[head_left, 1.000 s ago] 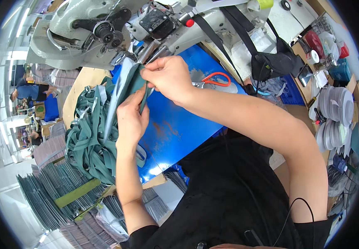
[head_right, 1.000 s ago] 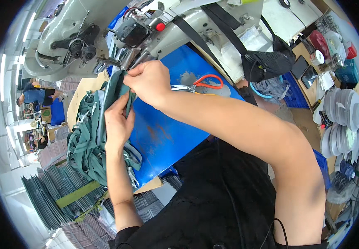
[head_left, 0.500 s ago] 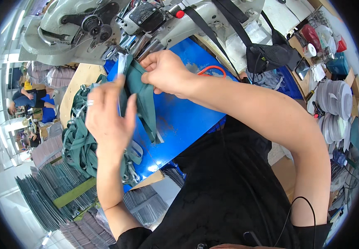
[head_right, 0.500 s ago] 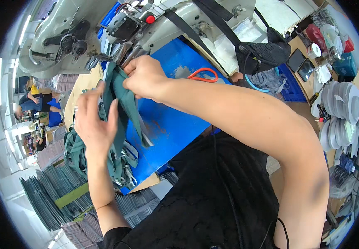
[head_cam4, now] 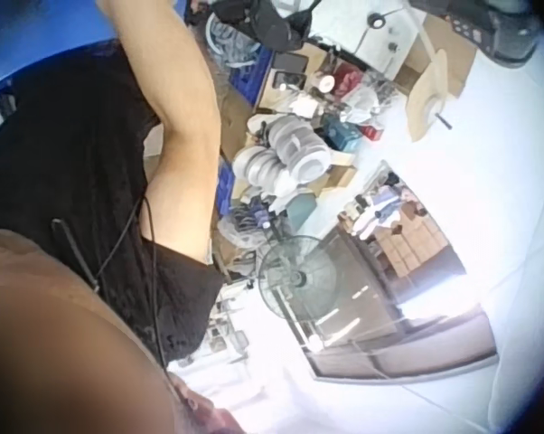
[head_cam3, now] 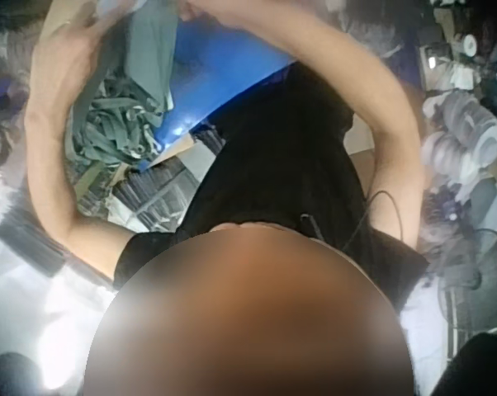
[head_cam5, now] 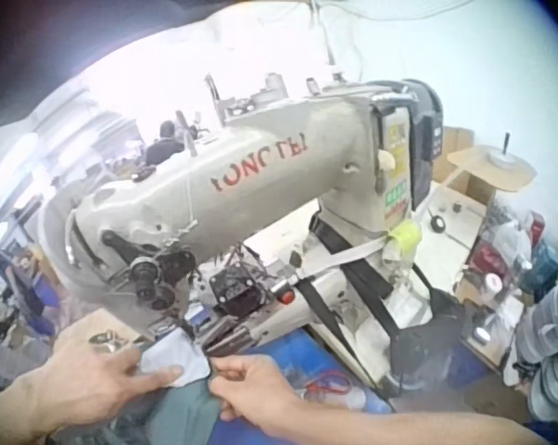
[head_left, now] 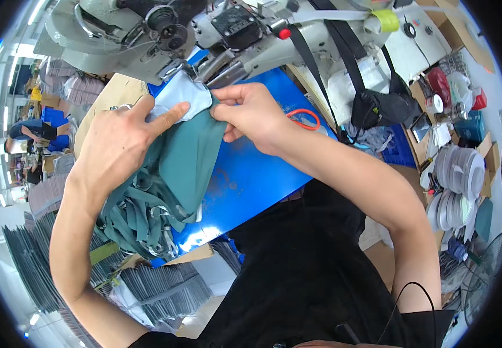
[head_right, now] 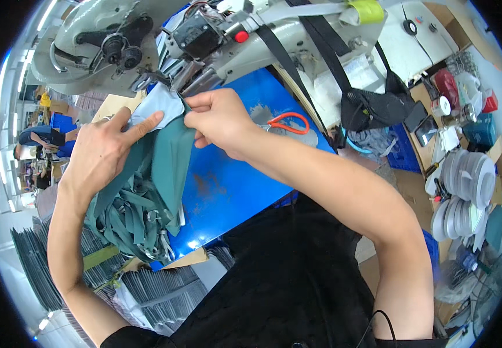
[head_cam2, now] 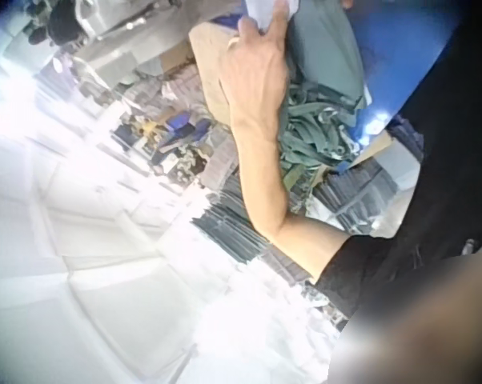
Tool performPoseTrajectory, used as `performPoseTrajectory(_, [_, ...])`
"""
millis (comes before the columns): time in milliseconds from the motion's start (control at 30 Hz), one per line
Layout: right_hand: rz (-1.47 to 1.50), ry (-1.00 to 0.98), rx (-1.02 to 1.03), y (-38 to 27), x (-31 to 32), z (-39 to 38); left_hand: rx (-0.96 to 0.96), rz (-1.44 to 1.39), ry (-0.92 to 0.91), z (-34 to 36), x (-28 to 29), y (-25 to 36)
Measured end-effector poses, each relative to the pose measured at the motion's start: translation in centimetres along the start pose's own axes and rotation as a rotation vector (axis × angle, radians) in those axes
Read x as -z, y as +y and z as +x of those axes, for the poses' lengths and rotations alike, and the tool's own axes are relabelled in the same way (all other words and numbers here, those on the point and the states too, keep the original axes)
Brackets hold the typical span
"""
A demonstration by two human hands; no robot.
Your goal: Sewing fabric pieces together using an industrial sewing machine.
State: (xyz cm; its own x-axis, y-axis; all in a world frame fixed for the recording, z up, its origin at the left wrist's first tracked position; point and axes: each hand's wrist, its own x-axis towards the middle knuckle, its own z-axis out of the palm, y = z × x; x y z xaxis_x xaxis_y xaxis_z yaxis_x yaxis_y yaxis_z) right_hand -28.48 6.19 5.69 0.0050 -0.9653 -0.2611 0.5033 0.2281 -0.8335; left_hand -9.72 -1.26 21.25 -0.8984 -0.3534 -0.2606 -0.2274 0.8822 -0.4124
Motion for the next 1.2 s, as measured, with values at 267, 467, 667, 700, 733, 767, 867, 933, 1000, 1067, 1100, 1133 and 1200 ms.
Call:
performPoseTrajectory(267, [0.166,0.062,-0.010,0.7,-0.4,0.9,-0.025,0.045,-0.016,0.8,0.7,0.2])
performPoseTrajectory(467, [0.171,0.040,0.004,1.4,-0.4,1.7,0.041,0.059,0.047,1.1,0.4,1.2])
performPoseTrajectory(667, [0.225,0.036,0.056,1.6,-0.3,1.8,0.212,0.068,0.021,2.2,0.0,4.6])
performPoseTrajectory(700, [0.226,0.035,0.055,1.8,-0.3,1.8,0.232,0.034,-0.025,2.4,0.5,5.1])
performPoseTrajectory(733, [0.223,0.033,0.065,2.1,-0.2,1.9,0.232,0.034,-0.027,2.4,0.5,5.5])
performPoseTrajectory(767, [0.222,0.033,0.075,2.3,-0.2,1.9,0.256,0.023,-0.016,2.5,0.2,5.9])
performPoseTrajectory(867, [0.197,0.029,0.102,2.6,0.0,1.7,0.312,-0.001,0.004,2.9,-0.2,7.2])
performPoseTrajectory(933, [0.182,0.035,0.130,2.9,0.2,1.7,0.342,-0.013,0.014,3.6,-0.4,8.1])
performPoseTrajectory(1000, [0.171,0.050,0.160,3.6,0.4,1.6,0.412,-0.079,0.085,4.3,-1.0,9.1])
performPoseTrajectory(1067, [0.149,0.046,0.216,4.3,0.7,1.0,0.440,-0.124,0.095,5.4,-1.5,9.8])
performPoseTrajectory(1100, [0.150,0.050,0.215,4.4,1.0,0.3,0.517,-0.199,0.114,5.9,-1.8,10.1])
performPoseTrajectory(1133, [-0.028,0.058,0.211,4.5,1.7,-0.6,0.592,-0.274,0.132,6.4,-2.2,10.3])
performPoseTrajectory(1200, [-0.206,0.063,0.212,5.1,3.2,-2.4,0.626,-0.340,0.157,7.2,-2.7,10.5])
